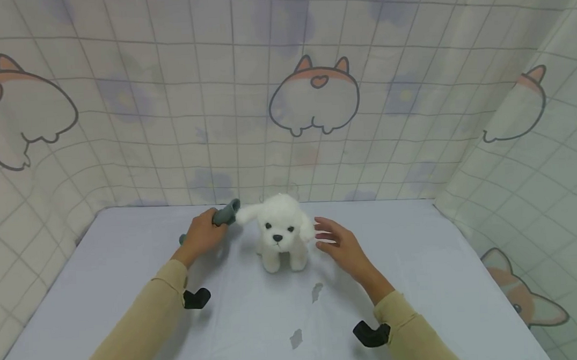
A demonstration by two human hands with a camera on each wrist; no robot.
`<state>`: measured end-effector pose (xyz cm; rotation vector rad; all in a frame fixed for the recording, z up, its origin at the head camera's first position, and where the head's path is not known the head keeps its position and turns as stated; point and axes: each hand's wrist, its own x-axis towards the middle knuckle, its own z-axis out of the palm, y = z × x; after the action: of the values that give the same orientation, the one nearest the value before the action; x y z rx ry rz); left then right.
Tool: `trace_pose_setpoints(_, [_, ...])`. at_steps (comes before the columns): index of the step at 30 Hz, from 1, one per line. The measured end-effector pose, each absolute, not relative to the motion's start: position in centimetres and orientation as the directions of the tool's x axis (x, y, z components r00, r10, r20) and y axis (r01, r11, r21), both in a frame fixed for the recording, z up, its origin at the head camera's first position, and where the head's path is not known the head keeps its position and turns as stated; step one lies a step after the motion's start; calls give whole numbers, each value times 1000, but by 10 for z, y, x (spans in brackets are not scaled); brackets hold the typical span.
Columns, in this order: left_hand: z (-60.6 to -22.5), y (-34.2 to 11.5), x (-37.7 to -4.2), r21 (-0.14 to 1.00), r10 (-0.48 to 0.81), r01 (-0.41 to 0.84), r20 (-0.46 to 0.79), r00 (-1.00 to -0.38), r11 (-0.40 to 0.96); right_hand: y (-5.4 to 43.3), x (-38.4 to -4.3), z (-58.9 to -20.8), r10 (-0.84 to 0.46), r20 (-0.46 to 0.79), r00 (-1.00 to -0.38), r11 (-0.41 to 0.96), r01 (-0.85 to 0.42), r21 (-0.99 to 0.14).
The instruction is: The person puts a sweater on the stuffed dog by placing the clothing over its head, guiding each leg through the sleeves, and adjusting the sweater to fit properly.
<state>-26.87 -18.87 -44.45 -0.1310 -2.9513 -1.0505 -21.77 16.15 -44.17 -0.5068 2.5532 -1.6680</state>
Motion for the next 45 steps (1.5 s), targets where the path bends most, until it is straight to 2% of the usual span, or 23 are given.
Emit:
trace_pose_setpoints(14, [-407, -185, -264, 741, 73, 5, -60, -996, 671, 157, -229, -415, -254, 154, -955, 340, -237, -910])
trace_pose_setpoints(25, [-384, -170, -255, 779, 104, 61, -5, -995, 624, 146, -230, -399, -304, 180, -936, 323, -279, -904])
trace_pose_setpoints(35, [-364, -157, -245, 731, 129, 177, 122, -984, 659, 138, -230, -391, -334, 240, -911, 262, -335, -905])
trace_pose_setpoints(45, [-348, -142, -245, 721, 174, 257, 189, -966, 643, 127, -224, -371, -297, 238, -925, 244, -315, -917])
